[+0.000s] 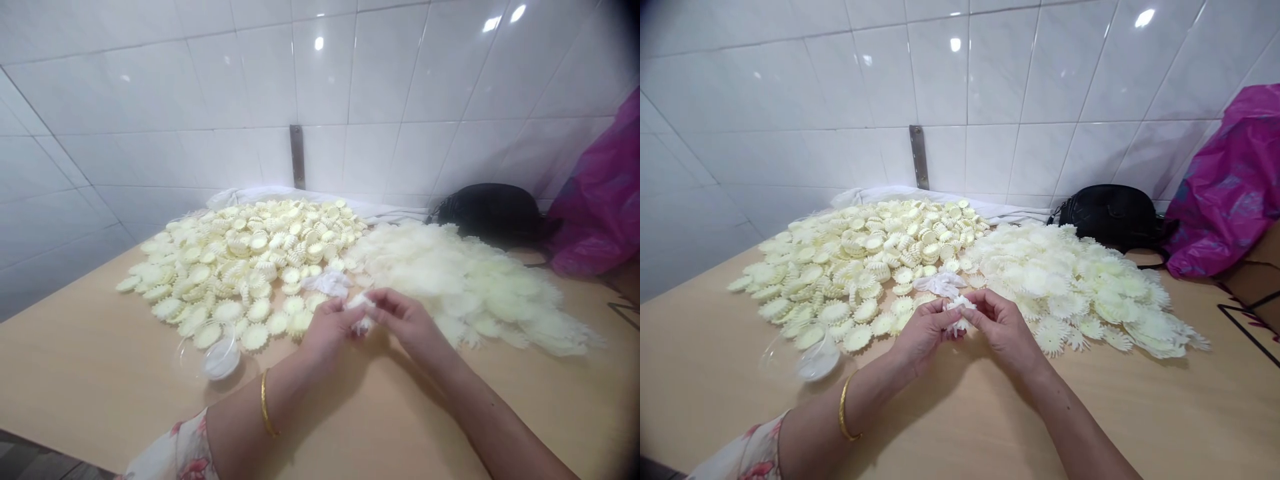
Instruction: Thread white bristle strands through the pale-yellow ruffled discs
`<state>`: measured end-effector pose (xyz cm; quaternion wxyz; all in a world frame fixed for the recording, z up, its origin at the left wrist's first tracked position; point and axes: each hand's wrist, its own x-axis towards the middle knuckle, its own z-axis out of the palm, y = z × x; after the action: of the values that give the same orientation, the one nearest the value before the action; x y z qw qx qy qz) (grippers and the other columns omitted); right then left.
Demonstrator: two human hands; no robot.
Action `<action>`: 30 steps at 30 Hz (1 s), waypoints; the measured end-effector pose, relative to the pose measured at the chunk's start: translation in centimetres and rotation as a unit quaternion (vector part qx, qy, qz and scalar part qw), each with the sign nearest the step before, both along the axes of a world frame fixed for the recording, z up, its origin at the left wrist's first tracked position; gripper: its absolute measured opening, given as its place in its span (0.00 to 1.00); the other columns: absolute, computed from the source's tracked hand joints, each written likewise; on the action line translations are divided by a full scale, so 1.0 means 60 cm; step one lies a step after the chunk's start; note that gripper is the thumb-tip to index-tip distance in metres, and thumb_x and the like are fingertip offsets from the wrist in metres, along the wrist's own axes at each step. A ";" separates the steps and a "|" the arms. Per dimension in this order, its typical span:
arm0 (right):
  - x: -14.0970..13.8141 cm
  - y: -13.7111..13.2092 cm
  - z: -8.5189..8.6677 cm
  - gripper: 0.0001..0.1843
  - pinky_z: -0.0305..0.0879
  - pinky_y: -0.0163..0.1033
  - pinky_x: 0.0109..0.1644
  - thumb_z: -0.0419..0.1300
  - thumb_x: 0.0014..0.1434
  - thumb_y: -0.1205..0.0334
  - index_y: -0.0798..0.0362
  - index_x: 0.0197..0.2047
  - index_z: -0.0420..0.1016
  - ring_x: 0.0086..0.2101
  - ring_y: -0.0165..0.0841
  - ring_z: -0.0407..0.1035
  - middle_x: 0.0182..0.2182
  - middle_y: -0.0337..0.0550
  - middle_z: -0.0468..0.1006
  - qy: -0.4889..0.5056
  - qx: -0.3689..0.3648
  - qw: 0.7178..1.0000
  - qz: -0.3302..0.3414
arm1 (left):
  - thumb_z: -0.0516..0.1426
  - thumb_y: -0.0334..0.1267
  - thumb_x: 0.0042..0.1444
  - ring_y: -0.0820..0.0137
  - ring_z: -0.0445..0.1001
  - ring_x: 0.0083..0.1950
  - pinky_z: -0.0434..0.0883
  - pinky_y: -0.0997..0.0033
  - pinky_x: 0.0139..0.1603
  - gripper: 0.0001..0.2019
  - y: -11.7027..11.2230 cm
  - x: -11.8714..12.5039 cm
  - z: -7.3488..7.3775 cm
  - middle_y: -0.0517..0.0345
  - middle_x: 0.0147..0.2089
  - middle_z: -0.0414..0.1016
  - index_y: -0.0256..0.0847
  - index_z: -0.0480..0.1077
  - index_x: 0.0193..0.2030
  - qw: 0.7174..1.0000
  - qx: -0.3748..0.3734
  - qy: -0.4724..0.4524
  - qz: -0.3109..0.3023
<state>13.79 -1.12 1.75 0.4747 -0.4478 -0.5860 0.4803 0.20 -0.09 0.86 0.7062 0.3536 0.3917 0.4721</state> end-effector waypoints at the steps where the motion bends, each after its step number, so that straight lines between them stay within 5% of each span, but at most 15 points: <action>1: -0.001 0.002 -0.004 0.13 0.62 0.39 0.40 0.62 0.49 0.53 0.52 0.36 0.73 0.34 0.33 0.68 0.31 0.39 0.75 0.038 -0.024 0.999 0.004 | 0.64 0.34 0.40 0.79 0.63 0.22 0.61 0.77 0.25 0.10 0.000 0.000 -0.001 0.61 0.21 0.66 0.34 0.66 0.24 1.000 0.002 -0.005 0.003; 9: 0.016 0.025 -0.018 0.14 0.63 0.33 0.35 0.70 0.36 0.64 0.51 0.29 0.74 0.28 0.27 0.65 0.26 0.35 0.73 0.254 -0.119 0.952 -0.124 | 0.63 0.36 0.44 0.75 0.66 0.23 0.65 0.74 0.25 0.10 0.003 0.000 -0.003 0.60 0.21 0.65 0.35 0.66 0.26 0.997 -0.048 -0.060 -0.020; 12: 0.021 0.023 -0.011 0.12 0.64 0.34 0.36 0.70 0.37 0.66 0.51 0.27 0.73 0.28 0.27 0.66 0.26 0.34 0.73 0.314 -0.154 0.933 -0.085 | 0.63 0.38 0.43 0.77 0.66 0.23 0.65 0.75 0.25 0.11 0.004 0.000 -0.005 0.59 0.22 0.66 0.34 0.67 0.25 0.999 -0.027 -0.038 -0.003; 17: 0.006 0.007 -0.010 0.09 0.63 0.37 0.40 0.68 0.42 0.63 0.53 0.30 0.74 0.32 0.29 0.68 0.31 0.39 0.75 0.264 -0.177 0.946 0.054 | 0.63 0.38 0.43 0.78 0.66 0.23 0.62 0.78 0.24 0.10 0.006 0.000 -0.009 0.58 0.24 0.69 0.33 0.71 0.28 0.999 0.000 -0.011 0.030; 26: -0.005 0.000 -0.009 0.13 0.63 0.37 0.32 0.68 0.41 0.55 0.55 0.26 0.73 0.27 0.32 0.68 0.24 0.41 0.75 0.182 -0.179 0.965 0.060 | 0.65 0.37 0.39 0.77 0.67 0.25 0.64 0.78 0.27 0.11 -0.003 0.003 0.003 0.58 0.25 0.72 0.34 0.73 0.30 0.998 0.015 0.005 0.057; 30: -0.002 0.001 0.000 0.12 0.64 0.39 0.37 0.66 0.43 0.55 0.54 0.28 0.76 0.30 0.34 0.69 0.25 0.40 0.76 0.121 -0.080 0.989 -0.023 | 0.61 0.44 0.45 0.73 0.70 0.27 0.68 0.74 0.26 0.18 0.000 0.002 0.002 0.58 0.28 0.71 0.40 0.70 0.42 0.999 -0.028 -0.008 0.039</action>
<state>13.67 -1.07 1.75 0.5156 -0.4363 -0.4740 0.5649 0.31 -0.08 0.99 0.6996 0.3148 0.4127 0.4910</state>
